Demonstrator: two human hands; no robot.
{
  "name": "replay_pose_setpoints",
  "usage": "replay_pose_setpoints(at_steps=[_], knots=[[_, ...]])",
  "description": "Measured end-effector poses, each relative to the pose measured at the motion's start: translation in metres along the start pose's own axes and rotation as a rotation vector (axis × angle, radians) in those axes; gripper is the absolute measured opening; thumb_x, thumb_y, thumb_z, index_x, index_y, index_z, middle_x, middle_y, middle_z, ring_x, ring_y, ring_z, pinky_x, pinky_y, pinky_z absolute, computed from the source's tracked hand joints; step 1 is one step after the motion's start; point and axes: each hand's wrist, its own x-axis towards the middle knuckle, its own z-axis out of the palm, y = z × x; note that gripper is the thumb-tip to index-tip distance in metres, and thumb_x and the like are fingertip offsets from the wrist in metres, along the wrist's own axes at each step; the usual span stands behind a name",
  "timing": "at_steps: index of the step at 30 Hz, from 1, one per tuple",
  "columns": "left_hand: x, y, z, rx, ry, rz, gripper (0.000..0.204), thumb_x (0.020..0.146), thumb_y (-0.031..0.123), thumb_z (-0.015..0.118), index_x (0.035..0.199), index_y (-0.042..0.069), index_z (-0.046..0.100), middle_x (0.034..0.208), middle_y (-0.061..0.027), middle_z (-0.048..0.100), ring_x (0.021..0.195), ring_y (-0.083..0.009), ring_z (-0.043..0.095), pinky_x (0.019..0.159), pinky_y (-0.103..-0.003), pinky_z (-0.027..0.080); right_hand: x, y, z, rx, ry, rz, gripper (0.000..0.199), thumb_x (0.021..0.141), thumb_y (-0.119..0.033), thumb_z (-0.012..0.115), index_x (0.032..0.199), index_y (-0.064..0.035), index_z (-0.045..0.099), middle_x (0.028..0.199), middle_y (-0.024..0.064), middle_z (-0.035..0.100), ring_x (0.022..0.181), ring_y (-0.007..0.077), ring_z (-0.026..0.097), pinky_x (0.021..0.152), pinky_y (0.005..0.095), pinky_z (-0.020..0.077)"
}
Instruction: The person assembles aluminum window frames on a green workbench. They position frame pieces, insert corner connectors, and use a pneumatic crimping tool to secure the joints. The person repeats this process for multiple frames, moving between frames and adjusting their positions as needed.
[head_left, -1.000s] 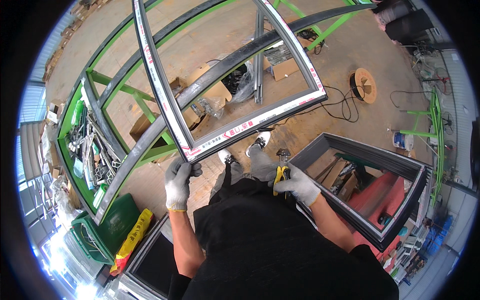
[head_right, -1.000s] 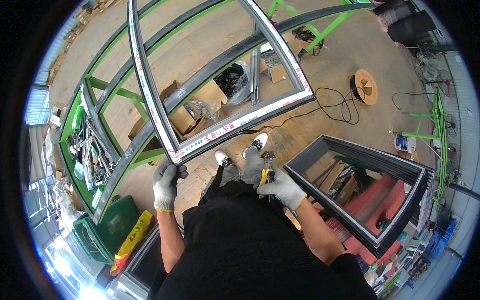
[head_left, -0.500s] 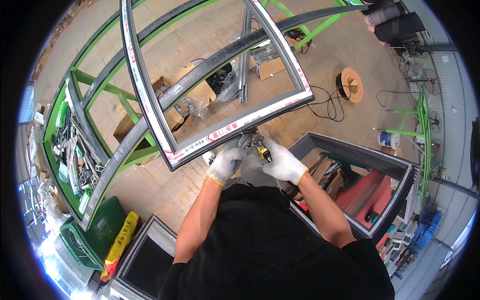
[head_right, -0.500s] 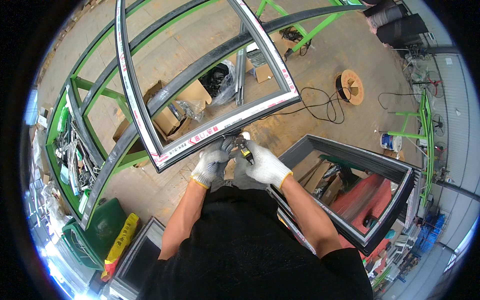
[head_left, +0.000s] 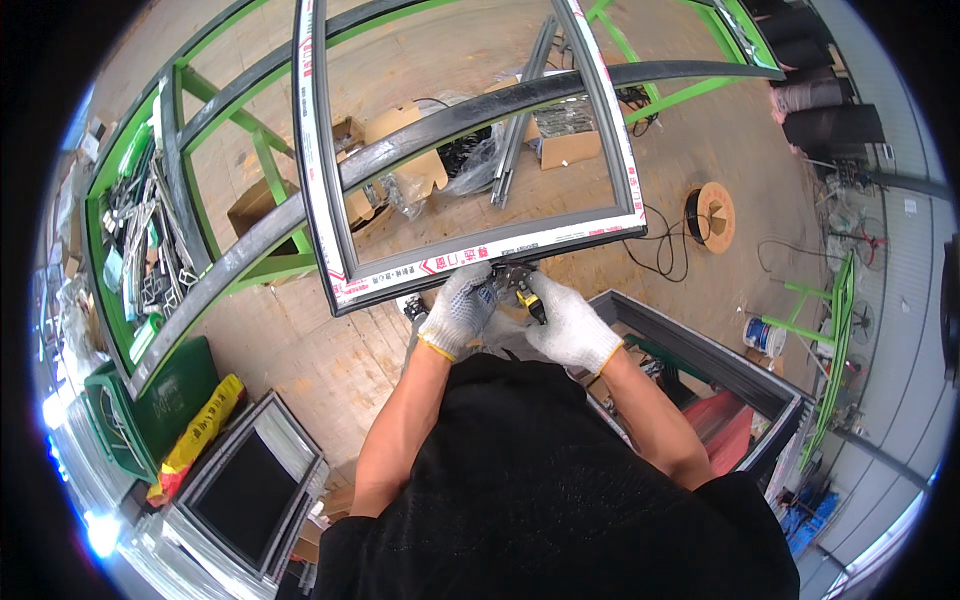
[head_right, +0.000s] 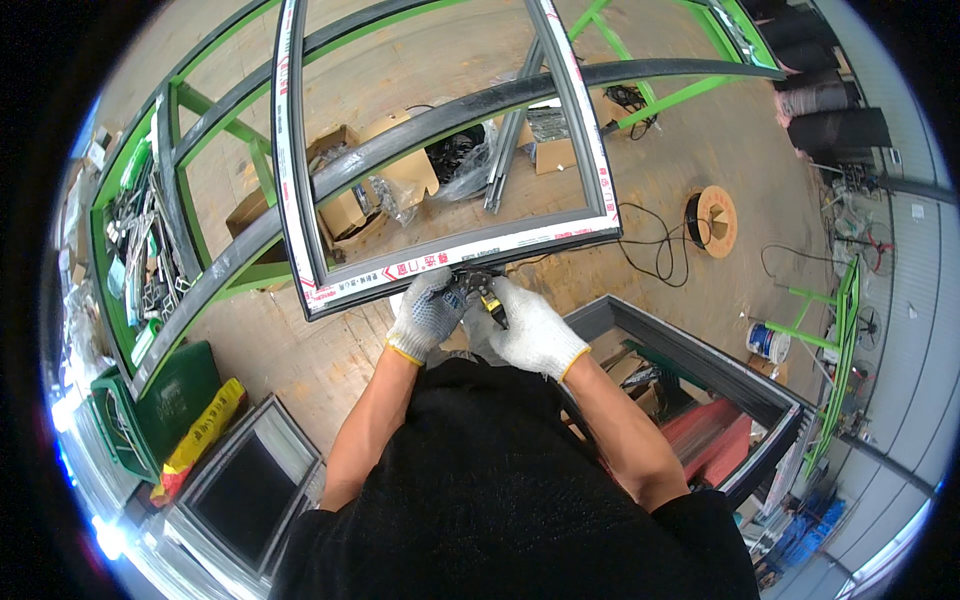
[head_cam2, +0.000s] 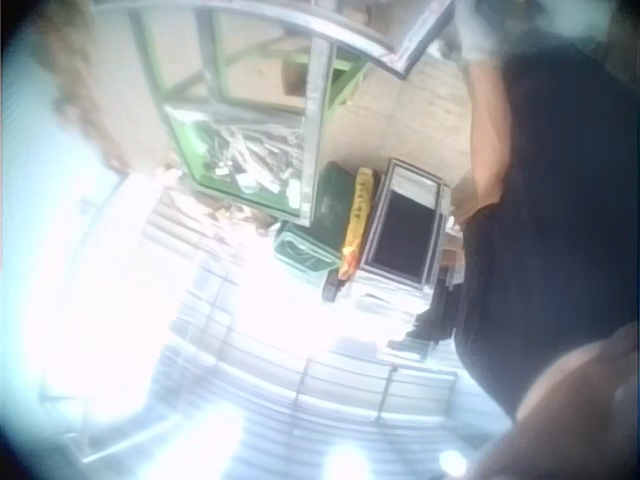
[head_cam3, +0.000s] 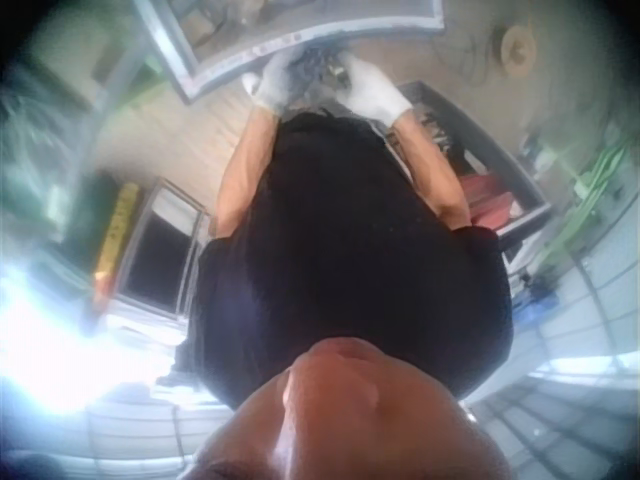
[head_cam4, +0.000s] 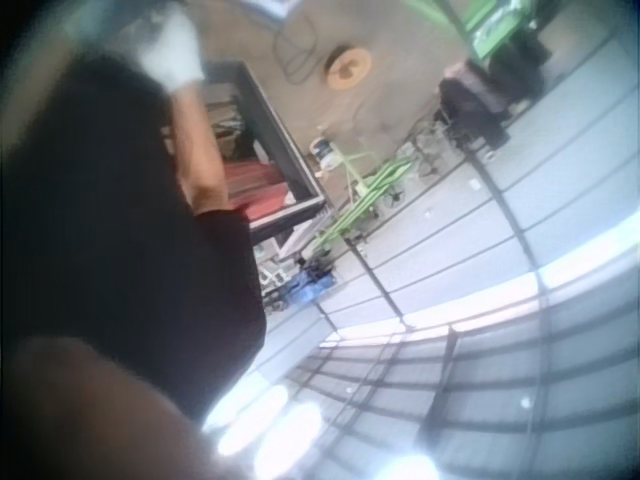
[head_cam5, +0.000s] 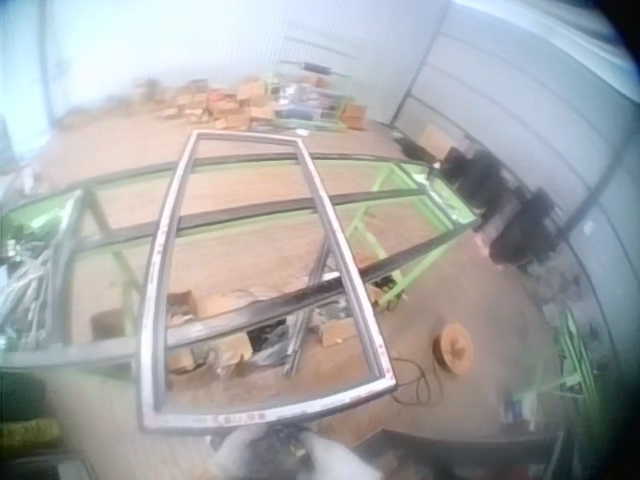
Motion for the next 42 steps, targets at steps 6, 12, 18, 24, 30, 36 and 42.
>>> replay_pose_setpoints(at_steps=[6,12,18,24,30,36,42], knots=[[0.014,-0.008,-0.019,0.872,0.01,0.234,0.034,0.097,0.004,0.062,0.129,-0.005,0.064,0.128,-0.0206,0.071,0.123,-0.0388,0.069,0.111,-0.055,0.058,0.014,-0.002,-0.029,-0.172,-0.095,-0.069,0.05,0.087,-0.011,0.07,0.134,0.003,0.064,0.114,0.034,0.073,0.113,0.0515,0.069,0.096,0.0554,0.0558],[0.011,-0.019,-0.015,0.036,0.092,0.114,0.025,0.1,0.003,0.063,0.124,-0.002,0.067,0.121,-0.0173,0.073,0.117,-0.0347,0.071,0.107,-0.051,0.06,0.021,-0.009,-0.039,-0.291,-0.192,-0.005,0.05,0.084,-0.007,0.068,0.133,0.0024,0.065,0.115,0.0329,0.073,0.113,0.0516,0.068,0.096,0.0555,0.0556],[0.012,-0.024,0.002,0.227,0.105,0.19,0.023,0.104,0.01,0.065,0.126,0.003,0.068,0.121,-0.0126,0.073,0.112,-0.0302,0.071,0.103,-0.046,0.059,0.019,-0.01,-0.031,-0.275,-0.116,0.001,0.037,0.086,-0.006,0.067,0.122,0.001,0.065,0.108,0.0339,0.071,0.109,0.0551,0.066,0.091,0.0584,0.0542],[0.02,-0.042,0.004,0.17,-0.019,0.307,0.022,0.109,0.022,0.064,0.122,0.006,0.07,0.116,-0.0078,0.074,0.106,-0.0208,0.071,0.091,-0.039,0.059,0.025,0.006,-0.019,-0.235,-0.058,-0.039,0.032,0.086,-0.007,0.071,0.115,0.0038,0.066,0.103,0.0359,0.071,0.104,0.056,0.068,0.087,0.0587,0.0553],[0.021,-0.034,0.01,-0.064,0.081,0.246,0.025,0.109,0.026,0.059,0.124,0.008,0.068,0.115,-0.0087,0.074,0.105,-0.0254,0.071,0.091,-0.042,0.06,0.03,0.019,-0.014,-0.076,-0.077,-0.124,0.034,0.083,-0.005,0.07,0.115,0.0068,0.066,0.102,0.036,0.071,0.101,0.0551,0.069,0.085,0.0559,0.0562],[0.01,-0.026,0.026,-0.063,0.047,0.23,0.047,0.107,0.028,0.054,0.137,-0.008,0.061,0.127,-0.0257,0.073,0.115,-0.0433,0.072,0.104,-0.053,0.06,0.027,0.03,-0.025,0.038,-0.302,-0.179,0.044,0.08,-0.002,0.067,0.123,0.0047,0.064,0.107,0.0326,0.071,0.105,0.0528,0.069,0.089,0.0544,0.0564],[-0.017,-0.023,0.024,0.191,-0.018,0.219,0.069,0.107,0.042,0.063,0.15,-0.012,0.051,0.147,-0.0326,0.062,0.13,-0.0466,0.066,0.109,-0.054,0.058,0.0,0.042,-0.042,0.176,-0.398,-0.112,0.054,0.086,-0.012,0.079,0.137,-0.0032,0.065,0.109,0.0184,0.078,0.099,0.0356,0.078,0.088,0.0436,0.0616]])
